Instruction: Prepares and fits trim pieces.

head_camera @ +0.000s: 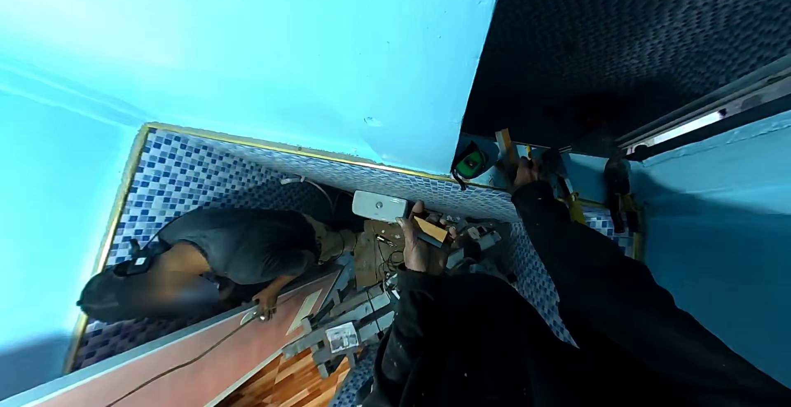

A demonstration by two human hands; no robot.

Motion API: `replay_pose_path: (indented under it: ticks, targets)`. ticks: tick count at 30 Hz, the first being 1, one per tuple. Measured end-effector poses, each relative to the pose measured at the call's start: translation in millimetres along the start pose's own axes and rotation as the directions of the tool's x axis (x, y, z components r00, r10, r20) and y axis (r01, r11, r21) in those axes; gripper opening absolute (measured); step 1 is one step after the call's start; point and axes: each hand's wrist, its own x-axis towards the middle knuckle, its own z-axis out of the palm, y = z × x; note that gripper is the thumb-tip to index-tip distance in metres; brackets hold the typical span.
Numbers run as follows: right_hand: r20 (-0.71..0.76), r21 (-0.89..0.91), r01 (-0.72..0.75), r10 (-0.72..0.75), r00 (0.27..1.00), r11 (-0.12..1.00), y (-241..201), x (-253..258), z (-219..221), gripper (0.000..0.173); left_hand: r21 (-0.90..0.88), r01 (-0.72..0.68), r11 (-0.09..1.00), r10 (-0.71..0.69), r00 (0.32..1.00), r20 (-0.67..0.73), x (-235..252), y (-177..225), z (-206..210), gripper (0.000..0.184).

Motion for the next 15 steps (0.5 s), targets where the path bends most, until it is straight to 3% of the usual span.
replay_pose_path:
  ticks: [6, 9, 11, 13, 15]
  targets:
    - [-0.218, 0.236, 0.286, -0.236, 0.947, 0.929, 19.4, -68.7, -37.7, 0.060, 0.053, -0.037, 0.998, 0.037, 0.999, -0.016, 12.1, -16.4, 12.2, 0.062]
    - [-0.176, 0.543, 0.367, -0.325, 0.929, 0.755, 12.6, -128.3, -54.4, 0.041, 0.090, -0.044, 0.995, 0.045, 0.999, -0.008, 14.7, -28.1, 18.3, 0.063]
    - [-0.091, 0.739, 0.331, -0.399, 0.912, 0.587, -1.7, -165.4, -59.6, 0.041, 0.123, -0.057, 0.991, 0.060, 0.998, -0.022, 17.2, -38.3, 23.2, 0.065]
    - [-0.083, 0.831, 0.318, -0.463, 0.882, 0.456, -18.1, -188.7, -58.0, 0.046, 0.158, -0.089, 0.983, 0.090, 0.996, 0.004, 17.0, -48.4, 27.2, 0.065]
    - [-0.119, 0.874, 0.299, -0.427, 0.897, 0.384, -31.5, -198.2, -49.2, 0.046, 0.183, -0.119, 0.976, 0.116, 0.993, 0.028, 14.1, -54.3, 29.8, 0.063]
